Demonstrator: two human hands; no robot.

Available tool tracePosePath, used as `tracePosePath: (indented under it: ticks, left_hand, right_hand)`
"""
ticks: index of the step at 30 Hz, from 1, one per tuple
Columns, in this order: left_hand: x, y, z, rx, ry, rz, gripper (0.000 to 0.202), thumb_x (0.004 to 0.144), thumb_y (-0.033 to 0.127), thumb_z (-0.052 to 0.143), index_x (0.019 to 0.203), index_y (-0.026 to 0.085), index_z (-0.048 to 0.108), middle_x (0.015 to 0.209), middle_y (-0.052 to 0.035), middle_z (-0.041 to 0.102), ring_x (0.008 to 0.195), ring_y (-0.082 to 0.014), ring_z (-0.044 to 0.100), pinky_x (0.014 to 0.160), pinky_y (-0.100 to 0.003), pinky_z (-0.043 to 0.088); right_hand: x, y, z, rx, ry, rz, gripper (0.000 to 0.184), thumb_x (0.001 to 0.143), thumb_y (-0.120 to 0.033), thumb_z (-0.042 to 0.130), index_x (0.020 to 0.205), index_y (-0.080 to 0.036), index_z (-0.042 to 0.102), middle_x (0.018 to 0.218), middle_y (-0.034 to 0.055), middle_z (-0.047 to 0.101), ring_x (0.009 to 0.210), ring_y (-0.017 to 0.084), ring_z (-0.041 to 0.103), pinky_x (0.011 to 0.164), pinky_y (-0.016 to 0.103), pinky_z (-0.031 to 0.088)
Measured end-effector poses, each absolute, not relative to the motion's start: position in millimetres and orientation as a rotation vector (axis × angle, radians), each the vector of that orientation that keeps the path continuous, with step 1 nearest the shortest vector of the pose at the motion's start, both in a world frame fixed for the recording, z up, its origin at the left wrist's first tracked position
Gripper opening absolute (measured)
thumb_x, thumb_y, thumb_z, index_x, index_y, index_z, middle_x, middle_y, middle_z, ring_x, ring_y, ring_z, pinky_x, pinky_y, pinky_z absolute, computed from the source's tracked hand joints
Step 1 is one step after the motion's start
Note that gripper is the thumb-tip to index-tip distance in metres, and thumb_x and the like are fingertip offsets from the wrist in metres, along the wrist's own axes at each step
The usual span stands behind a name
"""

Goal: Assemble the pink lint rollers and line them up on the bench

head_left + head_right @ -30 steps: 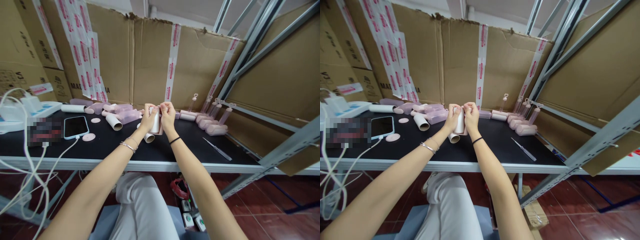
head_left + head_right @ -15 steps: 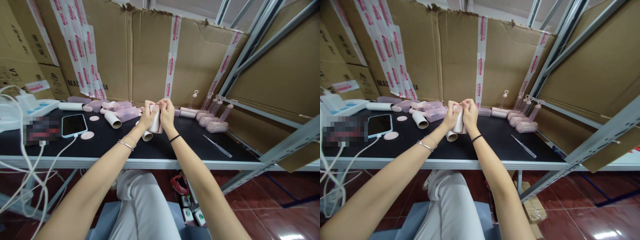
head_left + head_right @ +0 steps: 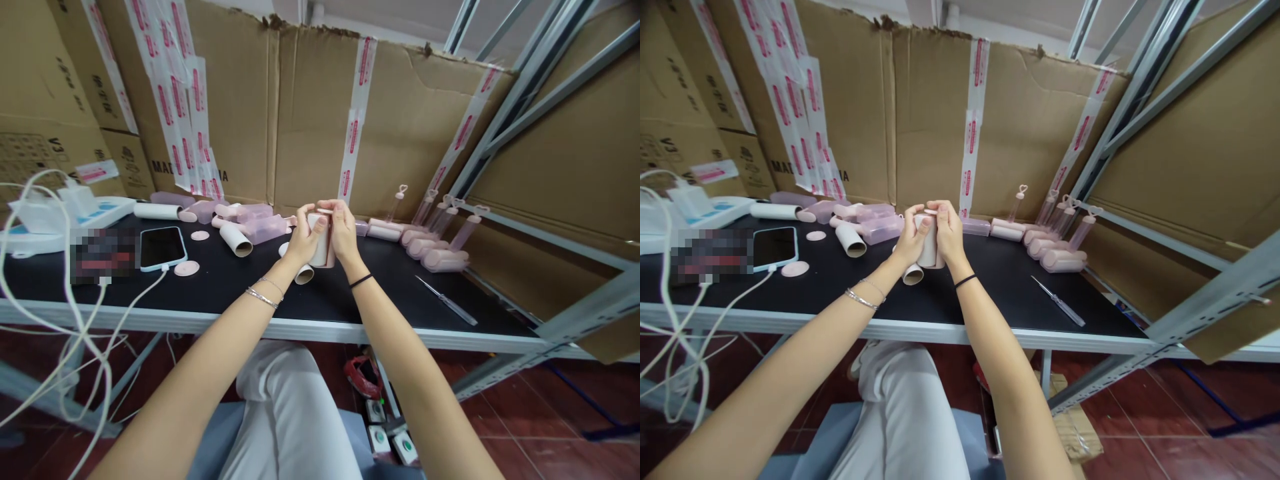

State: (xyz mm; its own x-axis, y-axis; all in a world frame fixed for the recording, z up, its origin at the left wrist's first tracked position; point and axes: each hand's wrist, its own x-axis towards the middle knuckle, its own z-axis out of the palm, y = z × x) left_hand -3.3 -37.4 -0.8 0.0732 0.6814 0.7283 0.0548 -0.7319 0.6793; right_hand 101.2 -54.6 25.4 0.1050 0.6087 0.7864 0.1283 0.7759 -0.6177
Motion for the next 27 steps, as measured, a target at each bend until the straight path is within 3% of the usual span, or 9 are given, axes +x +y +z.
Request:
tracePosePath:
  ticks: [9, 14, 19, 22, 27]
  left_hand:
    - [-3.1, -37.5, -0.4, 1.916, 0.686, 1.652, 0.075, 0.076, 0.076, 0.039, 0.124, 0.019, 0.037, 0.129, -0.0162, 0.051, 0.122, -0.0244, 0.049, 0.101, -0.038, 0.038]
    - [-4.6, -31.8, 2.7, 1.804, 0.805, 1.739, 0.074, 0.073, 0.077, 0.044, 0.120, 0.019, 0.041, 0.128, -0.0156, 0.052, 0.119, -0.0243, 0.051, 0.100, -0.036, 0.039]
    - [-18.7, -20.0, 7.5, 1.485, 0.977, 1.943, 0.061, 0.080, 0.073, 0.038, 0.114, 0.022, 0.045, 0.120, -0.0123, 0.056, 0.114, -0.0224, 0.054, 0.094, -0.033, 0.042]
    - [-27.1, -15.8, 8.2, 1.450, 1.024, 1.907, 0.055, 0.082, 0.069, 0.039, 0.112, 0.022, 0.046, 0.118, -0.0115, 0.057, 0.111, -0.0224, 0.055, 0.094, -0.034, 0.042]
    - [-38.1, -14.3, 7.2, 1.650, 1.189, 1.696, 0.046, 0.092, 0.054, 0.029, 0.116, 0.019, 0.048, 0.115, -0.0145, 0.061, 0.110, -0.0268, 0.055, 0.098, -0.044, 0.038]
  right_hand:
    - [103.0, -50.6, 23.4, -0.554, -1.522, 0.494, 0.045, 0.086, -0.062, 0.041, 0.077, -0.022, 0.059, 0.099, 0.0048, 0.066, 0.097, 0.017, 0.060, 0.093, 0.035, 0.045]
    - [104.5, -44.0, 19.8, -0.595, -1.453, 0.549, 0.045, 0.083, -0.064, 0.044, 0.097, -0.023, 0.056, 0.105, 0.0037, 0.062, 0.099, 0.015, 0.058, 0.093, 0.032, 0.045]
    - [102.4, -38.4, 11.2, -0.749, -1.578, 0.774, 0.051, 0.068, -0.057, 0.067, 0.103, -0.022, 0.052, 0.096, 0.0027, 0.062, 0.088, 0.016, 0.058, 0.073, 0.027, 0.050]
    - [102.9, -36.8, 8.3, -0.859, -1.708, 0.796, 0.042, 0.069, -0.050, 0.069, 0.095, -0.019, 0.055, 0.085, -0.0004, 0.060, 0.075, 0.013, 0.055, 0.062, 0.024, 0.046]
    - [109.7, -32.0, 7.4, -1.024, -1.618, 0.714, 0.031, 0.075, -0.046, 0.065, 0.072, -0.017, 0.055, 0.068, -0.0034, 0.056, 0.064, 0.010, 0.051, 0.061, 0.024, 0.045]
